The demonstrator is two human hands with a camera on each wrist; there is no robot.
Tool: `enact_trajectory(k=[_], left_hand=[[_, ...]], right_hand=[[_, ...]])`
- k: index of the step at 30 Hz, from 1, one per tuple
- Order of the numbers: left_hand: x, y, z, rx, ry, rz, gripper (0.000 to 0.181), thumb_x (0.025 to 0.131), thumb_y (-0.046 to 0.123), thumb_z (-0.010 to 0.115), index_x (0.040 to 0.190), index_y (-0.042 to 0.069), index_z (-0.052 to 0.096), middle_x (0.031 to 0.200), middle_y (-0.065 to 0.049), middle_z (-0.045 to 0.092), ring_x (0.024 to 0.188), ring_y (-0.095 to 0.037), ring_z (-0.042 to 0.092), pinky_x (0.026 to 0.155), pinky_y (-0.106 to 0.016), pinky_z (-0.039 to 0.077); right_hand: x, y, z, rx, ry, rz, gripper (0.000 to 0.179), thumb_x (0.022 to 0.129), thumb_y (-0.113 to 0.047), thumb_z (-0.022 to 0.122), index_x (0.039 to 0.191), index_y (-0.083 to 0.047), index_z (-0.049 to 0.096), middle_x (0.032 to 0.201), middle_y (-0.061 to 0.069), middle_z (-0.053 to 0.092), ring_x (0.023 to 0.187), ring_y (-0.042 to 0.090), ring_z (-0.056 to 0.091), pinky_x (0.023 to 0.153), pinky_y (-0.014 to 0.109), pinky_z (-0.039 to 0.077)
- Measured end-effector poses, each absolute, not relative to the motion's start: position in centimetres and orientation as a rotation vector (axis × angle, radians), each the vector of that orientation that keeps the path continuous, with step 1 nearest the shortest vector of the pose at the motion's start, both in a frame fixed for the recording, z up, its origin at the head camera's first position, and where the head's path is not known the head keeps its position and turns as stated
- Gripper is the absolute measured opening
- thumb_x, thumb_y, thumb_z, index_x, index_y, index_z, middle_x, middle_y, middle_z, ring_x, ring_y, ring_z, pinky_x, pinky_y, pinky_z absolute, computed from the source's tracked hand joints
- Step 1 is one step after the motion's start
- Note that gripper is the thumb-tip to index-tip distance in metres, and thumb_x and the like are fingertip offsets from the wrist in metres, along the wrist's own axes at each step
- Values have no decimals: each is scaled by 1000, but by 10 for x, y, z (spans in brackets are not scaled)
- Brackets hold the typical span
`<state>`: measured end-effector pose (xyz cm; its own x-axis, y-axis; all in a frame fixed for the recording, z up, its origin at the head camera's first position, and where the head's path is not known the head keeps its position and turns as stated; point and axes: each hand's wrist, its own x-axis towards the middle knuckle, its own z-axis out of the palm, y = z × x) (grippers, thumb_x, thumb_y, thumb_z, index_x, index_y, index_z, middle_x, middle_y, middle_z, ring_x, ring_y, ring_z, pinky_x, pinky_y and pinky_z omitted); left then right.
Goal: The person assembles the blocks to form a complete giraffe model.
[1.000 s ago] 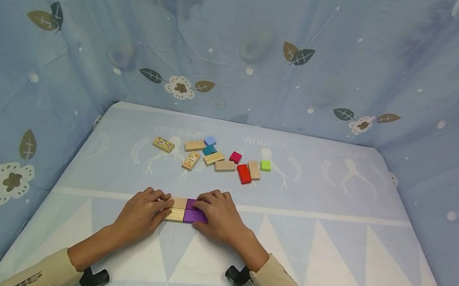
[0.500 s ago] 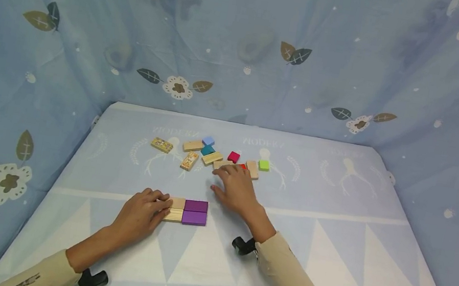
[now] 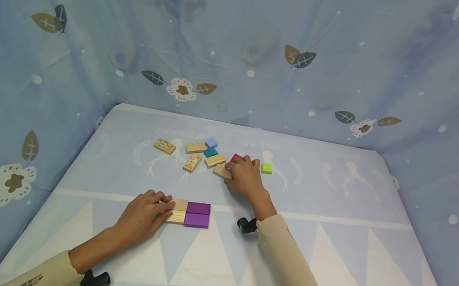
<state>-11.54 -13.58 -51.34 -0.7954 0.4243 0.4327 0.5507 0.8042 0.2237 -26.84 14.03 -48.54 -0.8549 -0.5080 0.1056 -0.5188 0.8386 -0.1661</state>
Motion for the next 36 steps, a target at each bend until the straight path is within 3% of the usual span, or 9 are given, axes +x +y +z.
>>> enact_trajectory(k=[8,15,19,27,36], left_hand=[[-114,-135,-512,-727,-2641,-489,15,84,14,79,98,11,76,100,-6,70,86,-25,60,66,-36,47],[-114,-136,-513,-717,-2646,-472,16,84,15,79,99,12,77,101,-6,70,85,-25,60,65,-36,47],[-115,-136,-513,-720,-2640,-470,16,83,15,79,99,12,77,100,-6,70,85,-25,60,65,-36,47],[-116,-135,-512,-726,-2630,-491,15,84,14,78,99,11,77,100,-7,69,85,-25,60,64,-36,46],[-114,-135,-511,-719,-2646,-474,15,85,15,78,99,11,77,101,-6,69,85,-26,60,65,-36,47]], right_hand=[[-254,137,-478,905,-3164,346,68,76,-43,82,137,-22,59,71,-7,55,75,14,51,76,43,30],[-250,136,-468,932,-3277,383,65,72,-34,88,131,-19,63,70,-7,56,77,12,53,78,41,31],[-246,137,-465,937,-3222,349,63,70,-38,89,124,-15,67,68,-8,55,73,10,52,74,39,32],[-215,140,-448,1001,-3115,365,59,67,-44,89,116,-16,70,75,-8,58,74,8,51,72,38,36],[-148,131,-445,1225,-2897,334,61,67,-48,88,114,-14,71,107,-2,65,97,15,51,83,32,48]])
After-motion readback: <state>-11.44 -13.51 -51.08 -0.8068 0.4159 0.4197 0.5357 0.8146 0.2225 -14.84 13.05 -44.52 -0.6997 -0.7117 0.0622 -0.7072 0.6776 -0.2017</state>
